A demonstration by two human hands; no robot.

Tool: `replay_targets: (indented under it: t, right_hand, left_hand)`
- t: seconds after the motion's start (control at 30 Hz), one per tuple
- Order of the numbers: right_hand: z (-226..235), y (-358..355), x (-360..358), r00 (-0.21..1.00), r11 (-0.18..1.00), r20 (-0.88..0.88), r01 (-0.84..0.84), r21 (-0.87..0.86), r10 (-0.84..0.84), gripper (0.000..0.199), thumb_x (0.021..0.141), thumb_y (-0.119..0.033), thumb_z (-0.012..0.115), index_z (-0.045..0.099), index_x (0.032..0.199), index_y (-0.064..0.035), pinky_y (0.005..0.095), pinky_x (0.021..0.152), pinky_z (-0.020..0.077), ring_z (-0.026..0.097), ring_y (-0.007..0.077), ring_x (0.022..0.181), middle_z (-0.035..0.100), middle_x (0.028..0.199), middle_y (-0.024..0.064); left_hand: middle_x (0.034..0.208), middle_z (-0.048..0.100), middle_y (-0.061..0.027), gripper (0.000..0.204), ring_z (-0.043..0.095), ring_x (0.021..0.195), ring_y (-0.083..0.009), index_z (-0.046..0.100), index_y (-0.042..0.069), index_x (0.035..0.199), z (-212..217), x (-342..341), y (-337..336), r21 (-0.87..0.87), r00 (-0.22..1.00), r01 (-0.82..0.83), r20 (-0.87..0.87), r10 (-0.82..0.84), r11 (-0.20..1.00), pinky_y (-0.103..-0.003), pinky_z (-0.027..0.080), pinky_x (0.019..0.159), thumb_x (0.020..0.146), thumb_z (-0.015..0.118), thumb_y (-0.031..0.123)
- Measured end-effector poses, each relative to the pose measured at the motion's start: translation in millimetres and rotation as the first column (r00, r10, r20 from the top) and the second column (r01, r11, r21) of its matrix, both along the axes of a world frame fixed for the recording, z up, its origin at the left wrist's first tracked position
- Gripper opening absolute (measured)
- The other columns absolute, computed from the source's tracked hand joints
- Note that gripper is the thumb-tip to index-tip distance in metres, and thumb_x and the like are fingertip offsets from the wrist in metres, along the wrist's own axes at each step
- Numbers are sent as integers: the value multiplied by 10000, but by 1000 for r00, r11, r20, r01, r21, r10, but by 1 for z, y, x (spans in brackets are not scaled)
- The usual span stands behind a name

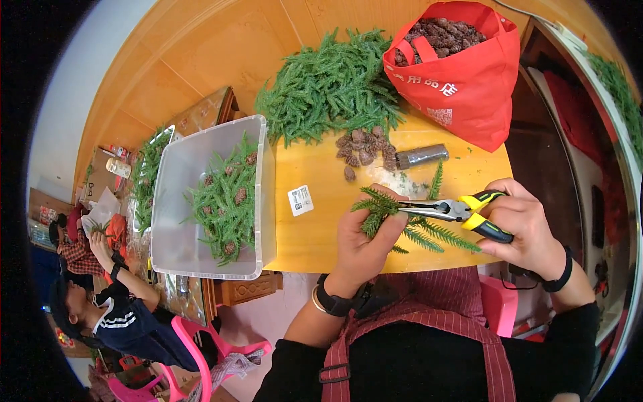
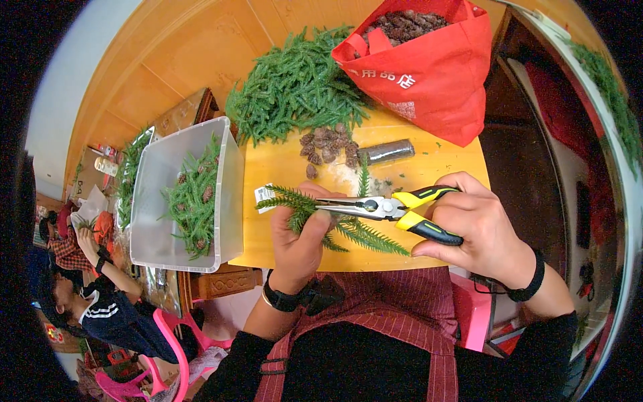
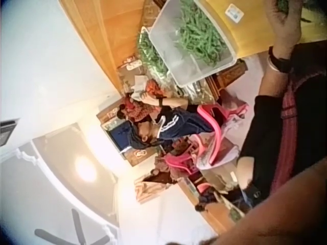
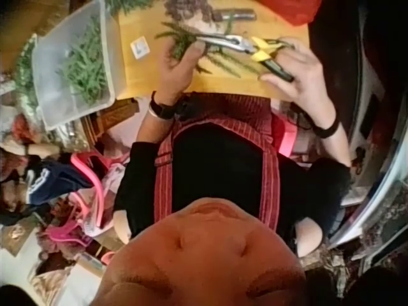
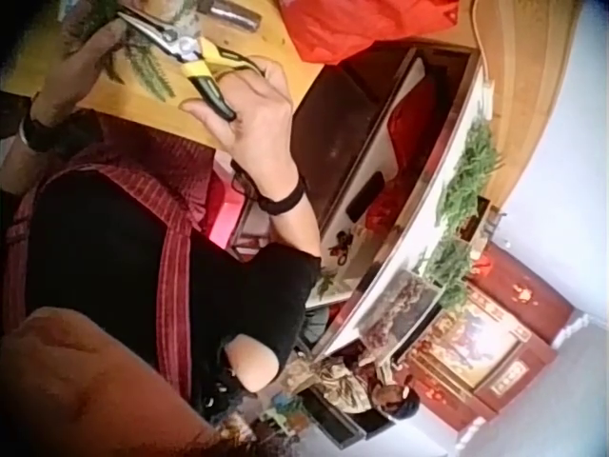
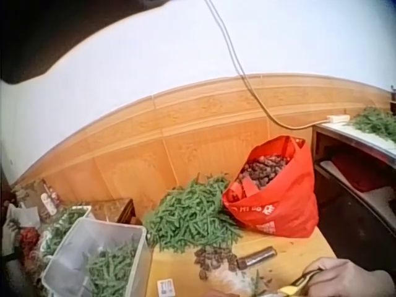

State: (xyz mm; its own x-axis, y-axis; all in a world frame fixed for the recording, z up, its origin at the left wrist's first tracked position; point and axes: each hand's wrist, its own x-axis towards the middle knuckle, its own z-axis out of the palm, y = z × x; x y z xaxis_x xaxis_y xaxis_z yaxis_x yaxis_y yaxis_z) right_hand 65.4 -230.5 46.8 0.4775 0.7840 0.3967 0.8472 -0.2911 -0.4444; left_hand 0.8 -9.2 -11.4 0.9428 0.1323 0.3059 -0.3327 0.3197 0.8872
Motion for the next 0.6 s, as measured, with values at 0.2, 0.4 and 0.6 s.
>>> replay_targets:
  t: [0.2, 0.4, 0.6]
  right_hand:
    - [-2, -1, 1, 998, 1000, 58, -6, -11, 7, 319, 611, -302, 731, 556, 666, -41, 364, 726, 442, 527, 255, 630, 507, 601, 65]
    - [-11, 0, -1, 997, 999, 75, 33, 22, -34, 411, 630, -390, 704, 511, 613, -28, 366, 649, 448, 504, 295, 619, 440, 557, 74]
    - [-9, 0, 3, 999, 999, -36, -3, 37, 5, 364, 629, -348, 714, 544, 649, -27, 366, 702, 444, 524, 291, 653, 496, 604, 81]
  left_hand:
    - [900, 504, -72, 132, 472, 822, -112, 543, -44, 916, 0, 2, 1, 18, 1000, -9, -2, 9, 1000, -230, 390, 732, 787, 515, -50]
    - [893, 503, -64, 121, 471, 805, -107, 548, -46, 909, 0, 2, 0, 9, 1000, -1, -24, 1, 1000, -226, 389, 728, 795, 505, -37]
    - [880, 520, -47, 120, 474, 797, -90, 548, -39, 915, 1, 0, -3, -64, 1000, -10, -21, 9, 998, -222, 394, 710, 800, 525, -17]
